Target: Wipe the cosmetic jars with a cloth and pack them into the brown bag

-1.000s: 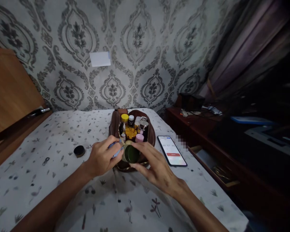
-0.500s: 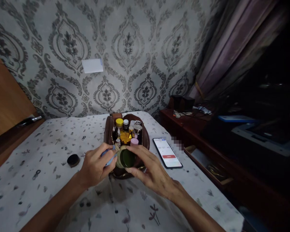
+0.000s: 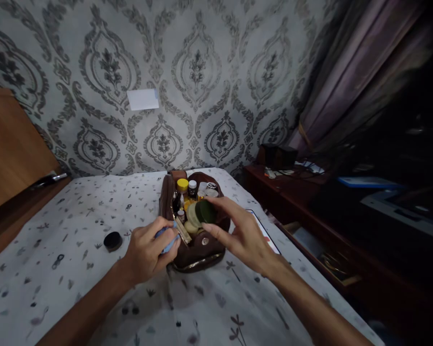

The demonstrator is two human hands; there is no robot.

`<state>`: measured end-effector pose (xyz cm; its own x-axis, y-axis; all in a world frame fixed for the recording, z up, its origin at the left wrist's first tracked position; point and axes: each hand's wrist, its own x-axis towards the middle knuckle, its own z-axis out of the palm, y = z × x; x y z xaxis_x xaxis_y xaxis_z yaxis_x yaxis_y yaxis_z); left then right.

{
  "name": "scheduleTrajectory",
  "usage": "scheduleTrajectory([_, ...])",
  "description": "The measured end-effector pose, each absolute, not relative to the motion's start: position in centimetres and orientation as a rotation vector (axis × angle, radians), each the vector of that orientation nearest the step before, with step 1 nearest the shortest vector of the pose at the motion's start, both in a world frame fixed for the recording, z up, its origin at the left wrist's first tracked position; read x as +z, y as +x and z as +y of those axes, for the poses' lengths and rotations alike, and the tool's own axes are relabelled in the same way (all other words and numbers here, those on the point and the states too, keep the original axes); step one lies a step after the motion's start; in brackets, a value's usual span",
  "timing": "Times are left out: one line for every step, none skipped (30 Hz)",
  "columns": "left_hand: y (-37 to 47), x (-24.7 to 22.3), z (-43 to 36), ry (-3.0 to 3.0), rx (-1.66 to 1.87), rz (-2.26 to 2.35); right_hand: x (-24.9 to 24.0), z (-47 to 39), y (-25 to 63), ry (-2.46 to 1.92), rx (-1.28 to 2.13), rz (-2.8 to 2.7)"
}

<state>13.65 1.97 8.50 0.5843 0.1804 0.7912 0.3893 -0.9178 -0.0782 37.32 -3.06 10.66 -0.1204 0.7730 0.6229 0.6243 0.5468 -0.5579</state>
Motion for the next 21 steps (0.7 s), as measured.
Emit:
scheduleTrajectory([13.6, 8.5, 2.0, -2.569, -1.249, -0.468, 10.9, -2.5, 37.4, -1.162, 0.196, -1.802])
scheduleTrajectory([13.6, 8.4, 2.0, -2.566, -1.251, -0.466, 11.2, -1.9, 37.6, -1.172, 0.199, -1.778])
scheduleTrajectory([13.6, 8.4, 2.0, -2.56, -1.253, -0.467, 11.4, -1.3, 37.7, -1.184, 0.202, -1.758])
scheduleTrajectory([13.6, 8.4, 2.0, -2.551, -1.255, -0.472, 11.7, -0.6, 37.8, -1.199, 0.2, -1.745])
scheduleTrajectory([13.6, 8.5, 1.9, -2.543, -1.248, -0.481, 11.9, 0.1, 38.0, -1.212, 0.193, -1.741])
scheduleTrajectory([13.6, 8.6, 1.8, -2.536, -1.228, -0.499, 12.2, 0.7, 38.1, -1.225, 0.181, -1.744])
scheduleTrajectory([13.6, 8.8, 1.6, -2.529, -1.198, -0.526, 12.4, 1.3, 38.2, -1.238, 0.168, -1.754])
scheduleTrajectory([13.8, 9.1, 1.6, -2.521, -1.161, -0.558, 12.7, 1.8, 38.3, -1.251, 0.153, -1.768])
scheduleTrajectory([13.9, 9.6, 1.5, -2.516, -1.118, -0.586, 12.9, 2.3, 38.4, -1.266, 0.138, -1.784])
scheduleTrajectory([14.2, 10.2, 1.7, -2.511, -1.074, -0.612, 13.1, 2.7, 38.4, -1.284, 0.12, -1.798])
scheduleTrajectory([14.5, 10.8, 2.0, -2.506, -1.031, -0.636, 13.3, 3.1, 38.4, -1.309, 0.098, -1.814])
scheduleTrajectory([14.9, 11.6, 2.5, -2.506, -0.986, -0.655, 13.5, 3.5, 38.4, -1.341, 0.072, -1.829])
scheduleTrajectory([15.3, 12.4, 3.2, -2.51, -0.938, -0.678, 13.7, 3.9, 38.3, -1.377, 0.044, -1.844])
scheduleTrajectory([15.7, 13.2, 4.1, -2.531, -0.854, -0.722, 13.9, 4.4, 38.2, -1.417, 0.02, -1.859])
scheduleTrajectory([16.2, 14.0, 5.2, -2.559, -0.757, -0.767, 14.1, 4.8, 38.0, -1.459, 0.002, -1.875])
scheduleTrajectory([16.7, 14.8, 6.4, -2.595, -0.644, -0.795, 14.3, 5.3, 37.8, -1.503, -0.006, -1.893])
scheduleTrajectory([17.2, 15.4, 7.6, -2.654, -0.502, -0.798, 14.5, 5.7, 37.7, -1.548, -0.002, -1.913])
scheduleTrajectory([17.6, 15.9, 8.7, -2.726, -0.35, -0.792, 14.7, 6.2, 37.5, -1.59, 0.007, -1.93])
scheduleTrajectory([18.0, 16.4, 9.7, -2.797, -0.191, -0.776, 14.9, 6.7, 37.4, -1.626, 0.02, -1.951])
scheduleTrajectory([18.4, 16.6, 10.6, -2.85, -0.056, -0.753, 15.0, 7.2, 37.3, -1.653, 0.033, -1.973])
scheduleTrajectory([18.6, 16.8, 11.2, -2.882, 0.031, -0.736, 15.1, 7.7, 37.2, -1.674, 0.043, -1.997])
